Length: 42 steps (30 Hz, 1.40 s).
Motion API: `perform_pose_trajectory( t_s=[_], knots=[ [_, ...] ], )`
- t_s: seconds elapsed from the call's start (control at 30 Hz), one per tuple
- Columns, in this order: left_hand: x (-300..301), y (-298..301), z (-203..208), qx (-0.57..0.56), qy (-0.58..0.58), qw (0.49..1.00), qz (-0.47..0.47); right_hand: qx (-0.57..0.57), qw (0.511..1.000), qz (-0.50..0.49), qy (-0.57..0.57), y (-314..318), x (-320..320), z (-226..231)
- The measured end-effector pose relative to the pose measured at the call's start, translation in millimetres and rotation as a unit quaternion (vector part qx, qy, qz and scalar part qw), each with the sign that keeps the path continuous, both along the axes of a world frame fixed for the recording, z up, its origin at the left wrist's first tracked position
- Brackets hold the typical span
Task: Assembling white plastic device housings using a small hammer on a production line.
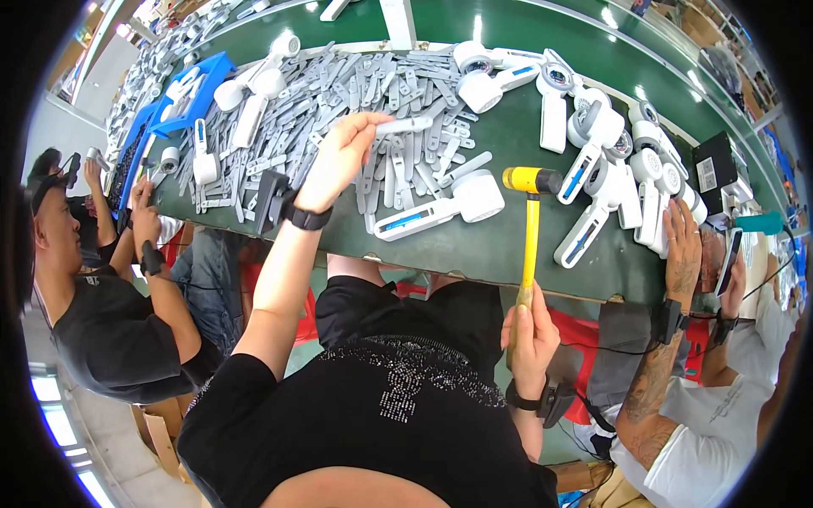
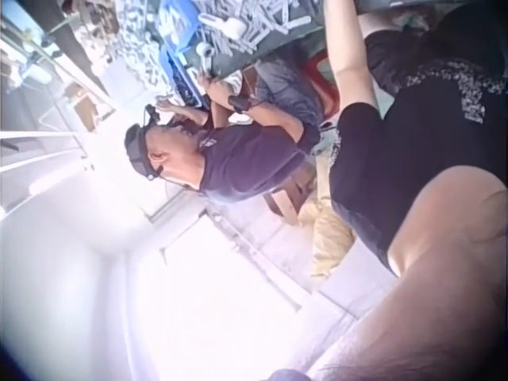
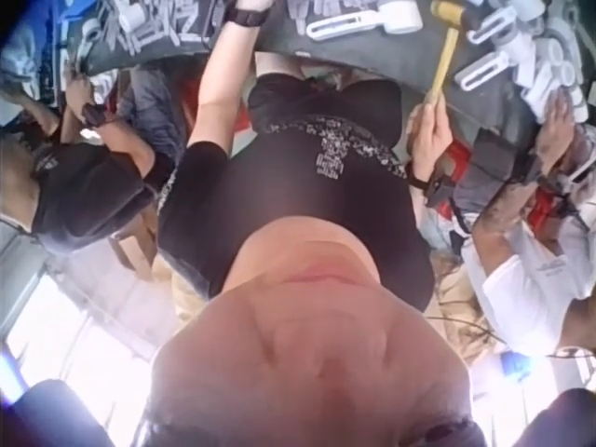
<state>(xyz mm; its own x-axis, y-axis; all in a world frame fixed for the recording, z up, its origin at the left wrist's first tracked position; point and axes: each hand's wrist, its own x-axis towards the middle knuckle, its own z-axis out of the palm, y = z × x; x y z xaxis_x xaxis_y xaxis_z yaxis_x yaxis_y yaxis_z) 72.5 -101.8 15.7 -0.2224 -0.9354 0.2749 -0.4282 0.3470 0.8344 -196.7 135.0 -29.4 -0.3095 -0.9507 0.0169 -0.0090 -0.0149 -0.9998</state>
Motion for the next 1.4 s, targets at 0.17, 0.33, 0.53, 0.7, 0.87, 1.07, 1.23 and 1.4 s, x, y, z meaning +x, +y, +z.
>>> perform_pose_trajectory(
  t_s=[0.17,0.33,0.53,0.7,0.87,1.07,1.23,1.4],
  knots=[
    [-34,68,5,-0.055,-0.003,0.998,0.025,-0.002,1.0,0.012,-0.001,4,1,1],
    [-42,102,-19,-0.127,-0.11,0.984,0.061,-0.008,1.0,0.022,0.005,8,1,8],
    [-47,109,-16,-0.16,-0.166,0.968,0.094,-0.014,1.0,0.001,0.001,18,-2,4],
    [-49,111,-20,-0.198,-0.154,0.961,0.115,-0.02,1.0,0.013,-0.006,22,-2,2],
    [-53,108,-22,-0.202,-0.204,0.951,0.115,-0.022,0.999,0.02,-0.013,23,-5,1],
    [-51,105,-19,-0.225,-0.161,0.958,0.076,-0.023,0.999,0.026,-0.018,22,-4,2],
    [-51,106,-22,-0.236,-0.166,0.954,0.08,0.004,0.999,0.038,-0.001,21,-6,4],
    [-51,109,-22,-0.211,-0.146,0.963,0.082,0.036,0.992,0.1,0.065,8,-7,18]
  ],
)
